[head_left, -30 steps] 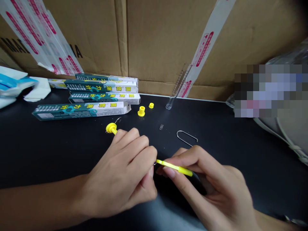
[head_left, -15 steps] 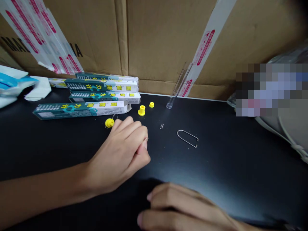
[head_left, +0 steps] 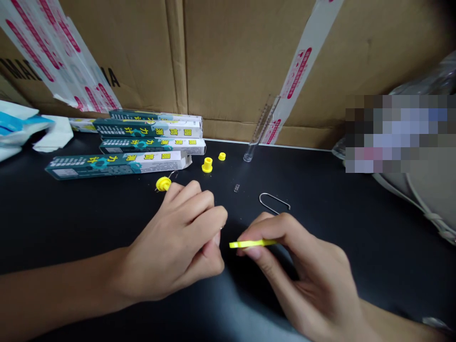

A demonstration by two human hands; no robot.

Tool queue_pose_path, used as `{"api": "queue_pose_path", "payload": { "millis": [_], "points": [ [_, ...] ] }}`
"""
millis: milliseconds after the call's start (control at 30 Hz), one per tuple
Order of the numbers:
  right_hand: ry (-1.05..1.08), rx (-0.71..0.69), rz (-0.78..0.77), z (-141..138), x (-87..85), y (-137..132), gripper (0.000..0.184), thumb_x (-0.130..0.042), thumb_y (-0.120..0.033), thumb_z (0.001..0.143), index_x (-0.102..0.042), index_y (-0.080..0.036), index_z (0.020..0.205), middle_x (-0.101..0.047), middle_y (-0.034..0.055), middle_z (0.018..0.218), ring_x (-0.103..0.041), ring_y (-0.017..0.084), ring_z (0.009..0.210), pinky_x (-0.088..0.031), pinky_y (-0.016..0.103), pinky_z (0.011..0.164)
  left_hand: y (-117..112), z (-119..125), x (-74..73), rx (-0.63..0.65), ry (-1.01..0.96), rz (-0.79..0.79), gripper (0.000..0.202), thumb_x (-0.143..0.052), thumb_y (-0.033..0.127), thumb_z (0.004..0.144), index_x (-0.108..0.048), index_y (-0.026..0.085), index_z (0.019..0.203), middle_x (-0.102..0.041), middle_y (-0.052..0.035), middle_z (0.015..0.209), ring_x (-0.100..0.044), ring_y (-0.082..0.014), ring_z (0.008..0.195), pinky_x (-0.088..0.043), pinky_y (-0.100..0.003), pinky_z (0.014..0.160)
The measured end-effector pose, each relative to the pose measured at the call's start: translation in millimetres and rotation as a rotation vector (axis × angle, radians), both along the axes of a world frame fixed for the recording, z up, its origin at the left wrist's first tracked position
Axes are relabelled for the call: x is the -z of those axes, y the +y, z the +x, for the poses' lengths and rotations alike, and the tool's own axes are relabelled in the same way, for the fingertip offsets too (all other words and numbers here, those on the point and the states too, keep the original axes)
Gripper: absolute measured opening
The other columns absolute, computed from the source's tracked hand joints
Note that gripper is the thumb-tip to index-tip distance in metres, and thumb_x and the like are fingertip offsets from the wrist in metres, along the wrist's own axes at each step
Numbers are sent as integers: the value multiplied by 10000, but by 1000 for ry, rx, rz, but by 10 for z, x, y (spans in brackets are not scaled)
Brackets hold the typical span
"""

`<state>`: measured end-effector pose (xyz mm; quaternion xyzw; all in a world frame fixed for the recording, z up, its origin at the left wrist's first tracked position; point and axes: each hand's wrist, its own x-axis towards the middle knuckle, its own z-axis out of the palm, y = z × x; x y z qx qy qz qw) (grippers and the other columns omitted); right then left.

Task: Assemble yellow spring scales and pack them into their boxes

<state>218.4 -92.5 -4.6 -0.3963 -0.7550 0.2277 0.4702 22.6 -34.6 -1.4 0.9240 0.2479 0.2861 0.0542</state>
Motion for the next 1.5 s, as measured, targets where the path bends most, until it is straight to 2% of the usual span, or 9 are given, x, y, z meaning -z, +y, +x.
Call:
{"api": "queue_pose_path", "payload": {
  "millis": [167, 367, 533, 733, 900, 1000, 1200, 1367, 1500],
  "points": [
    [-26, 15, -56, 9, 16, 9, 135, -554, -68, 929, -608, -189, 955, -652, -26, 809, -630, 70, 705, -500, 161, 653, -10, 9, 3, 33, -42, -50, 171, -393, 46, 841, -397, 201, 768, -401, 28, 714, -365, -160, 710, -284, -348, 667],
    [-28, -7, -82, 12, 26, 0, 114, -561, -91, 931, -599, -197, 944, -650, -28, 797, -625, 72, 683, -495, 165, 624, -42, -33, 90, 33, -215, -287, 214, -458, 109, 868, -351, 232, 1007, -463, 32, 818, -472, -143, 746, -386, -315, 696],
    [-35, -30, -80, 14, 35, -3, 115, -558, -82, 927, -603, -187, 940, -656, -16, 796, -623, 78, 676, -500, 174, 621, -17, -16, 130, 129, -307, -275, 212, -466, 99, 894, -338, 239, 988, -464, 43, 796, -462, -119, 674, -385, -332, 689],
    [-34, -32, -76, 31, 40, -5, 125, -557, -72, 922, -605, -185, 948, -653, -13, 794, -624, 84, 674, -506, 186, 624, -11, 13, 66, 103, -242, -323, 163, -459, 59, 947, -447, 214, 993, -582, 2, 972, -569, -117, 884, -449, -288, 777],
    [-1, 7, -96, 25, 29, -10, 129, -550, -88, 936, -605, -203, 951, -650, -25, 805, -635, 80, 697, -504, 178, 628, -30, -19, 85, 97, -384, -431, 208, -492, 69, 926, -463, 234, 1050, -551, 28, 897, -568, -92, 750, -469, -256, 675],
    [7, 16, -118, 19, 37, -12, 126, -561, -99, 942, -610, -212, 972, -654, -30, 822, -637, 76, 705, -503, 170, 634, -40, -43, 108, 95, -396, -462, 247, -503, 64, 904, -449, 253, 1054, -536, 41, 865, -541, -88, 701, -456, -263, 658],
    [-6, 15, -126, 27, 38, -18, 119, -569, -108, 940, -614, -214, 970, -654, -36, 812, -634, 69, 686, -497, 159, 623, -43, -45, 135, 152, -387, -480, 268, -508, 26, 872, -406, 253, 973, -520, 72, 827, -536, -63, 680, -447, -239, 673],
    [-8, 10, -128, 30, 21, -6, 123, -571, -98, 932, -616, -209, 961, -649, -38, 808, -628, 62, 677, -492, 151, 623, -59, -1, 101, 121, -392, -505, 255, -525, 56, 853, -394, 259, 938, -551, 87, 822, -564, -55, 667, -484, -243, 720],
    [-5, 15, -134, 21, 8, -11, 130, -566, -96, 933, -618, -211, 962, -656, -38, 809, -634, 63, 676, -494, 153, 622, -65, 16, 67, 105, -403, -521, 257, -532, 61, 832, -382, 259, 899, -565, 95, 806, -578, -51, 666, -471, -208, 652]
  ]
}}
